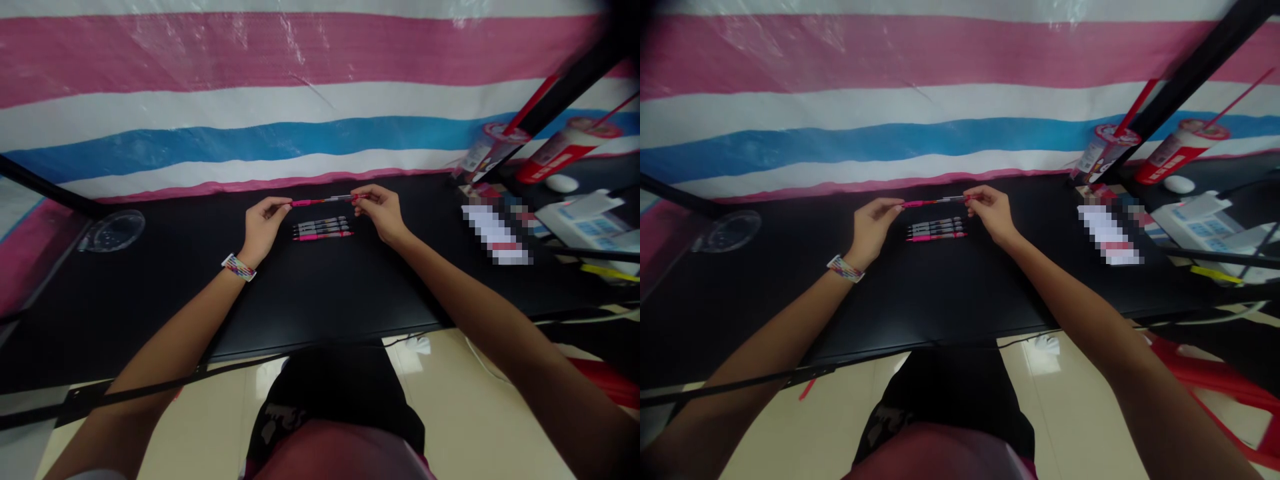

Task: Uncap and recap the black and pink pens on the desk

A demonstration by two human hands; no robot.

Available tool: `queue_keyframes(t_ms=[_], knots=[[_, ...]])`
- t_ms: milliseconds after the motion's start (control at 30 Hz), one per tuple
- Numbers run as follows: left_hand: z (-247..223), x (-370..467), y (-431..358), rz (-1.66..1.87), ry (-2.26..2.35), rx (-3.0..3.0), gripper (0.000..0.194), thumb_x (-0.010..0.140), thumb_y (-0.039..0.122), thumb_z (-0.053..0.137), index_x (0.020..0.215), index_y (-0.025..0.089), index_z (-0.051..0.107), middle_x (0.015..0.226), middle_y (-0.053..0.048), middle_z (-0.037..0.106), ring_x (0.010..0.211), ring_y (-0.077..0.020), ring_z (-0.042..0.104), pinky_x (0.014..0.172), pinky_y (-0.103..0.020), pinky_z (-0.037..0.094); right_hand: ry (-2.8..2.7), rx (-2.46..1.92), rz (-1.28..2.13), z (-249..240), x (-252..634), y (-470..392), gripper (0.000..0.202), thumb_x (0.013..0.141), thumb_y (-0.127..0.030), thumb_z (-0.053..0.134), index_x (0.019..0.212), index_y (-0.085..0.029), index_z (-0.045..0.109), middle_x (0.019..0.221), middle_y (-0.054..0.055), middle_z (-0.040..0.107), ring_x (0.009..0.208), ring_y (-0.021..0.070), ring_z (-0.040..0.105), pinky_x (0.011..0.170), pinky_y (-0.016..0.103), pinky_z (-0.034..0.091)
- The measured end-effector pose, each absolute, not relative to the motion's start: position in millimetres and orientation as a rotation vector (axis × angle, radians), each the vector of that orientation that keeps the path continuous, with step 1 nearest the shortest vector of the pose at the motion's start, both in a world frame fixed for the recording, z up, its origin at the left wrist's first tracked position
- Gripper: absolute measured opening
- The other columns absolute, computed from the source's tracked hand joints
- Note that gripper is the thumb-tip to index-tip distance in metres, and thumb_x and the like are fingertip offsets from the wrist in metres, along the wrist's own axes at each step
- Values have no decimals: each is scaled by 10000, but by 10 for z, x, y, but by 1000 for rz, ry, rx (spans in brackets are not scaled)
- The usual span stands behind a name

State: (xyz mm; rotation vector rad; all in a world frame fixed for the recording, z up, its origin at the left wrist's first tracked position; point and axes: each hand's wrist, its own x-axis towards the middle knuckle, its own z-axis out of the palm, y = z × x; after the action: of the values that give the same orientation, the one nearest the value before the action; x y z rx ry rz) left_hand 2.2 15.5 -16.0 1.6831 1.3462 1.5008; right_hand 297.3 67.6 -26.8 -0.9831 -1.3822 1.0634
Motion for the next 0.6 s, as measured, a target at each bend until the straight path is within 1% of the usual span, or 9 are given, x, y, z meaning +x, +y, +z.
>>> queue_keyframes(t_ms=[200, 267, 333, 367, 433, 500, 533, 567, 600], knots=[[-194, 16, 181, 1503, 1351, 1669, 172, 977, 382, 798, 1067, 246, 855, 1146, -78, 871, 1096, -267, 802, 1071, -488, 631, -1352, -980, 1062, -271, 2963, 673, 217, 782, -323, 805, 979, -234, 805, 849, 37, 756, 687, 180, 677, 719, 410, 622], [-209, 9, 192, 1450, 1331, 1700, 167, 982, 393, 789, 1057, 255, 848, 1111, -70, 865, 1052, -257, 797, 1028, -467, 632, -1386, -950, 1114, -271, 2941, 648, 247, 773, -330, 832, 996, -225, 817, 859, 39, 770, 695, 180, 683, 732, 415, 626], [-217, 2, 198, 1369, 1313, 1751, 168, 997, 420, 770, 1031, 268, 832, 1021, -54, 850, 967, -241, 780, 948, -435, 630, -1453, -923, 1177, -265, 2912, 607, 276, 784, -346, 858, 1026, -218, 832, 873, 42, 785, 703, 183, 691, 758, 430, 637], [-218, -2, 198, 1330, 1316, 1782, 189, 1016, 444, 746, 1003, 271, 820, 961, -46, 831, 915, -232, 762, 905, -419, 623, -1481, -912, 1197, -260, 2898, 585, 282, 795, -350, 867, 1041, -214, 840, 880, 45, 792, 706, 185, 695, 769, 438, 639], [-216, -7, 192, 1275, 1349, 1849, 316, 1075, 502, 661, 904, 263, 778, 841, -37, 768, 821, -218, 712, 841, -397, 598, -1508, -900, 1204, -249, 2877, 547, 283, 811, -345, 878, 1056, -207, 853, 887, 53, 801, 709, 189, 701, 779, 446, 636], [-213, -8, 185, 1242, 1384, 1908, 462, 1125, 549, 562, 803, 253, 711, 767, -36, 697, 770, -211, 666, 823, -393, 573, -1502, -904, 1200, -241, 2871, 529, 283, 811, -340, 885, 1060, -206, 863, 892, 58, 808, 717, 195, 707, 782, 448, 633], [-215, -6, 182, 1231, 1389, 1931, 501, 1139, 560, 529, 778, 250, 685, 752, -36, 672, 767, -211, 657, 828, -395, 566, -1494, -912, 1205, -239, 2872, 529, 288, 806, -343, 889, 1059, -208, 866, 894, 58, 812, 720, 197, 709, 786, 450, 634], [-219, -2, 181, 1234, 1381, 1945, 496, 1141, 560, 530, 785, 248, 679, 764, -37, 668, 785, -212, 661, 842, -396, 563, -1483, -919, 1212, -237, 2874, 532, 292, 800, -349, 893, 1056, -210, 869, 895, 56, 814, 719, 198, 710, 791, 452, 637], [-226, 3, 182, 1254, 1359, 1950, 439, 1124, 554, 578, 831, 248, 692, 812, -39, 689, 824, -214, 679, 862, -396, 565, -1468, -924, 1220, -237, 2877, 538, 296, 792, -354, 896, 1051, -212, 871, 895, 53, 816, 715, 197, 709, 794, 453, 640]])
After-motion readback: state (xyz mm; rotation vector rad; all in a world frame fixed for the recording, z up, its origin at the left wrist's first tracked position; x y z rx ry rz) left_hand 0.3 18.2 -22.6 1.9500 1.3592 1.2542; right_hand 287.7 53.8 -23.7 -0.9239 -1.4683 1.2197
